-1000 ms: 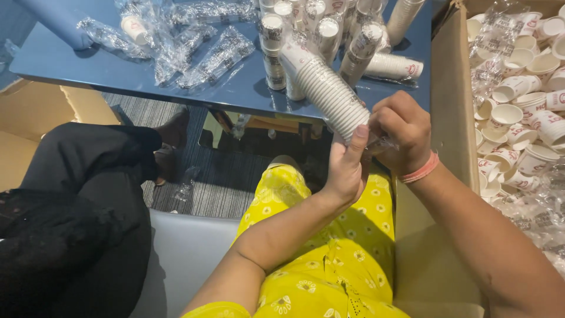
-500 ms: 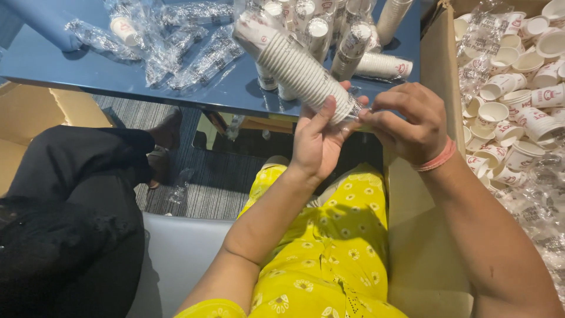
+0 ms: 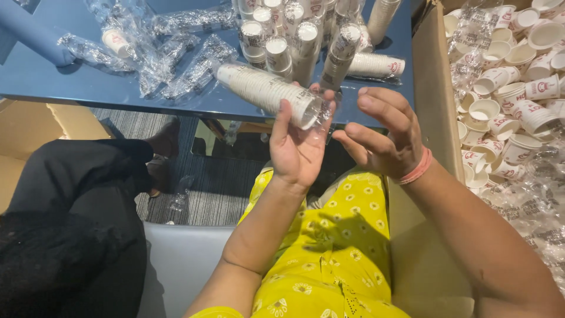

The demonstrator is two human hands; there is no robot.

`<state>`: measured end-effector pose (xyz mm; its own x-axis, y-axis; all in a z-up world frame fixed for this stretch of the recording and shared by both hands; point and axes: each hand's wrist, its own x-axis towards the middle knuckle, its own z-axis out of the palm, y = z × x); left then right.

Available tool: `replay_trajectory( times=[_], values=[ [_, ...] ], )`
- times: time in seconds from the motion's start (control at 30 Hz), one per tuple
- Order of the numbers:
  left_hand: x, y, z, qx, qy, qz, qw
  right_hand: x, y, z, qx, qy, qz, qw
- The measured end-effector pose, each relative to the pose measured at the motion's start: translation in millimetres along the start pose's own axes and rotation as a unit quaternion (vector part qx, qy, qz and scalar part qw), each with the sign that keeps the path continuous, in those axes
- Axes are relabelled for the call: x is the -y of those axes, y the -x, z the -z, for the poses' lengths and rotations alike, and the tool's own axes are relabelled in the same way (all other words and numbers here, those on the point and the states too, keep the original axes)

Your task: The person is sorting and packaging small paper cups from a large box into individual plastic sleeves and lining them up on a table.

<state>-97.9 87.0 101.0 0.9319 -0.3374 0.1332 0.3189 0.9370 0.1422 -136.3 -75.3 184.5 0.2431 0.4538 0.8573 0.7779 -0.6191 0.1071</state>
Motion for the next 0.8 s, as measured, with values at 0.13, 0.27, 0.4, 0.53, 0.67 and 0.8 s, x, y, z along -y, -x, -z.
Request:
replay_trajectory(
  times=[0.13, 0.27, 0.4, 0.53, 0.67, 0.8],
  values=[
    [9, 10, 1, -0.01, -0.007, 0.032, 0.999, 5, 2, 2, 0.047, 0.022, -0.015, 0.999],
    [11, 9, -3, -0.004, 0.043, 0.047, 0.998, 10, 9, -2, 0.096, 0.03, -0.009, 0.995],
    [12, 12, -5, -0.059, 0.067, 0.05, 0.995, 15, 11, -11, 0.113, 0.037, -0.023, 0.993],
    [17, 23, -18, -0.119, 0.033, 0.064, 0.99, 19, 16, -17, 0.137, 0.052, -0.02, 0.989],
    [11, 20, -14, -0.127, 0.0, 0.035, 0.991, 21, 1, -14, 0.187, 0.068, -0.012, 0.98],
    [-3, 15, -13, -0.108, 0.022, -0.007, 0.994, 13, 10, -8, 0.158, 0.048, 0.013, 0.986]
  ],
)
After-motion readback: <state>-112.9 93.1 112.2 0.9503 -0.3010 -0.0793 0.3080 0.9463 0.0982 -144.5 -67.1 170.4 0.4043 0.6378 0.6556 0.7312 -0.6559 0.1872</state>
